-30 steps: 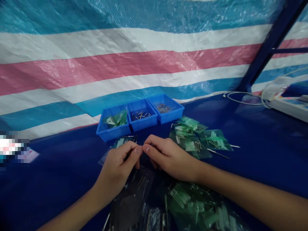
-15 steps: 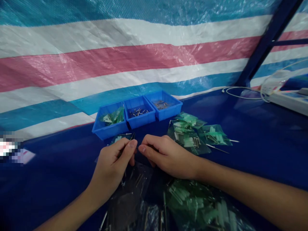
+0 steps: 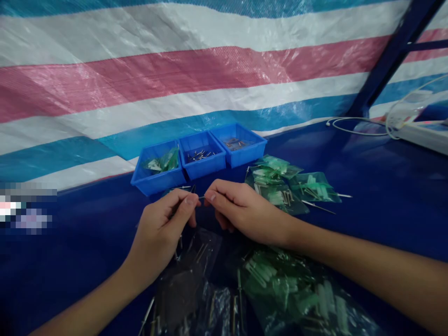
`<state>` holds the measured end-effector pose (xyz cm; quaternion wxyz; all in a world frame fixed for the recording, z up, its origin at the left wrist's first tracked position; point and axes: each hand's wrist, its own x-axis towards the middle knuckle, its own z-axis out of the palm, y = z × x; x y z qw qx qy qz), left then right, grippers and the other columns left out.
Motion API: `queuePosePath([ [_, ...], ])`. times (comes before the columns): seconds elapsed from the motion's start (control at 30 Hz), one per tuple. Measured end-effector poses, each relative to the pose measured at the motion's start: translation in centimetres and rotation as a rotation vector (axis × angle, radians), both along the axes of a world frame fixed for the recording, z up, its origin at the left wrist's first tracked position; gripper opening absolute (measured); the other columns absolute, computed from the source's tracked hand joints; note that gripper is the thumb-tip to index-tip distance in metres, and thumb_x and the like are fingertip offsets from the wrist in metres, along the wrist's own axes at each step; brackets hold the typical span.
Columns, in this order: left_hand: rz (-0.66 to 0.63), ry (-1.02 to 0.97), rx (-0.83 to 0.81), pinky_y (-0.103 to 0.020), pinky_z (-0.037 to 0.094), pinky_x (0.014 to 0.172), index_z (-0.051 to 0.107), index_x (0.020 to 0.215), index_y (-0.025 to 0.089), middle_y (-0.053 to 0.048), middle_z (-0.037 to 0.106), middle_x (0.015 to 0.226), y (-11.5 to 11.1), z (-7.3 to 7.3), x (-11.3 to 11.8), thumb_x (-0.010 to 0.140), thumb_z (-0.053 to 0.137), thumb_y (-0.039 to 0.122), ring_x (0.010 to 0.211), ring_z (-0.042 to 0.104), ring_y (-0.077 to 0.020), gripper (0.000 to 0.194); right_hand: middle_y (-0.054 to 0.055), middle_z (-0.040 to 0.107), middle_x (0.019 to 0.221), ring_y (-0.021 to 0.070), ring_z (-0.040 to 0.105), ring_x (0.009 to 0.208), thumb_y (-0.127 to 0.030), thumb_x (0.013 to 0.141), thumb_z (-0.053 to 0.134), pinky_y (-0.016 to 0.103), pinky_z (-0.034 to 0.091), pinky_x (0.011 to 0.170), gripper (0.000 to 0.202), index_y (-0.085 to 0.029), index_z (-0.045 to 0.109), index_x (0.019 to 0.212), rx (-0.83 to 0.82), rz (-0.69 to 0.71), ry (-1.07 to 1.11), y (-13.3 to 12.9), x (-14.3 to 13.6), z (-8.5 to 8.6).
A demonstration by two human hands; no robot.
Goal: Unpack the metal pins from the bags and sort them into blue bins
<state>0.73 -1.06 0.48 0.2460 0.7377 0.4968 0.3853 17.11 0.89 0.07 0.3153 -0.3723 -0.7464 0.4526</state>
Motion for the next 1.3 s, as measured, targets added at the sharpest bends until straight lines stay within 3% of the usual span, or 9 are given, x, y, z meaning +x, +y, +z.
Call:
queuePosePath([
  [0.17, 0.022, 0.022, 0.008, -0.019, 0.031, 0.042, 0.056, 0.058, 0.017, 0.006, 0.049, 0.043, -0.11, -0.1, -0.04, 0.089, 0.044, 0.033, 0.039, 0.045, -0.0068, 0.036, -0.004, 0.048, 0.05, 0.0073, 0.043, 0.045, -0.04, 0.092, 0.034, 0.02, 0.033, 0.044, 0.038, -0.017, 0.046, 0.064, 0.047, 0.004, -0.046, 0.09, 0.06, -0.04],
  [0.53, 0.011, 0.083, 0.015, -0.017, 0.031, 0.041, 0.052, 0.051, 0.016, 0.006, 0.049, 0.045, 0.18, 0.05, -0.03, 0.086, 0.047, 0.031, 0.041, 0.045, -0.0061, 0.038, -0.005, 0.047, 0.053, 0.0063, 0.042, 0.047, -0.033, 0.092, 0.037, 0.018, 0.032, 0.045, 0.031, -0.017, 0.045, 0.066, 0.008, 0.041, 0.033, 0.22, 0.49, 0.07],
  [0.63, -0.01, 0.072, 0.007, -0.017, 0.029, 0.039, 0.055, 0.057, 0.017, 0.007, 0.048, 0.045, 0.3, -0.01, -0.06, 0.085, 0.049, 0.031, 0.04, 0.042, -0.0059, 0.031, -0.006, 0.046, 0.053, 0.0061, 0.042, 0.046, -0.034, 0.091, 0.04, 0.018, 0.032, 0.043, 0.026, -0.017, 0.047, 0.072, -0.036, 0.045, 0.063, 0.26, 0.51, 0.01],
  [0.93, 0.006, -0.044, -0.067, -0.013, 0.037, 0.043, 0.06, 0.074, 0.02, 0.007, 0.055, 0.051, 0.45, -0.36, 0.17, 0.082, 0.053, 0.027, 0.046, 0.052, -0.0059, 0.013, -0.006, 0.047, 0.057, 0.0071, 0.043, 0.047, -0.037, 0.082, 0.053, 0.017, 0.038, 0.041, 0.021, -0.018, 0.046, 0.083, -0.164, 0.075, 0.16, 0.51, 0.36, -0.41],
  [1.3, 0.002, 0.04, -0.061, -0.016, 0.029, 0.037, 0.052, 0.059, 0.018, 0.006, 0.051, 0.045, 0.24, -0.03, 0.26, 0.085, 0.048, 0.032, 0.038, 0.04, -0.0058, 0.03, -0.005, 0.049, 0.06, 0.0061, 0.045, 0.046, -0.028, 0.088, 0.045, 0.018, 0.038, 0.041, 0.015, -0.017, 0.048, 0.079, -0.043, 0.074, 0.085, 0.39, 0.57, -0.33],
])
